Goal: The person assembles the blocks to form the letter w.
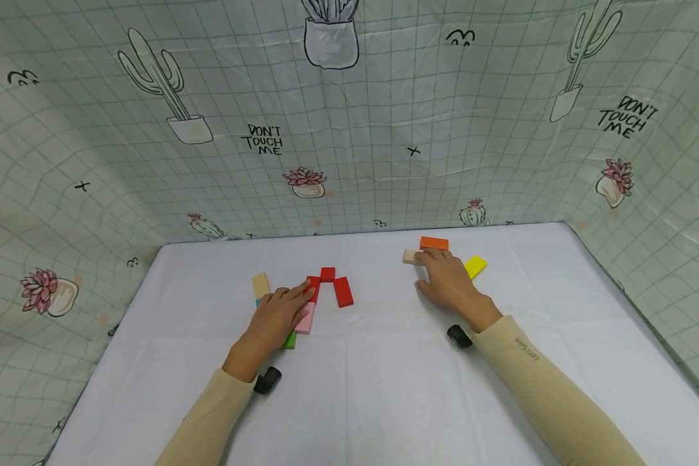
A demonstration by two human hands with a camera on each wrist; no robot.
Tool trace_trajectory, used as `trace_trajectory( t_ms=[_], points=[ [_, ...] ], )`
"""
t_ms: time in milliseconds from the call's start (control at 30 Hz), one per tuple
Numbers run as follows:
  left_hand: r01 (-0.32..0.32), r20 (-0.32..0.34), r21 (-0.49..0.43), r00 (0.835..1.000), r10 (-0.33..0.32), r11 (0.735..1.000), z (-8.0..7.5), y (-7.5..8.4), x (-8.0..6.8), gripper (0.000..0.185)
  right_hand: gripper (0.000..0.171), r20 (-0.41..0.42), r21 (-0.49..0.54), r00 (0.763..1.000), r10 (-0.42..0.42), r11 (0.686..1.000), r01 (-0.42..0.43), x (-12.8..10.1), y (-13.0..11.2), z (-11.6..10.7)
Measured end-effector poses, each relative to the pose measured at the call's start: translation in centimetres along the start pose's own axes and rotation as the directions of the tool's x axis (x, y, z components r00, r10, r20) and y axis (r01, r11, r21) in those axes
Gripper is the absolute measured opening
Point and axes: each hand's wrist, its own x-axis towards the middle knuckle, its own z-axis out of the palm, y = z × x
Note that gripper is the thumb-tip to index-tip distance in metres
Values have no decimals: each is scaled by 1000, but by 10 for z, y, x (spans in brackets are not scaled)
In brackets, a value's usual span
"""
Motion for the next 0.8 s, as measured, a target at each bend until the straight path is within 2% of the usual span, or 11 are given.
trace_trajectory(
  t_ms=[300,533,800],
  points=[
    [-9,-9,-2,1000,9,1000,2,-1,0,50,56,-14,-1,1000,-4,1000,4,-2,2,2],
    [-7,-4,38,1000,7,999,3,-2,0,51,57,-17,12,1000,5,1000,-5,-4,2,3],
    [-13,-12,6,1000,13,1000,2,-2,-1,49,56,-17,2,1000,6,1000,-6,-4,4,6]
  ],
)
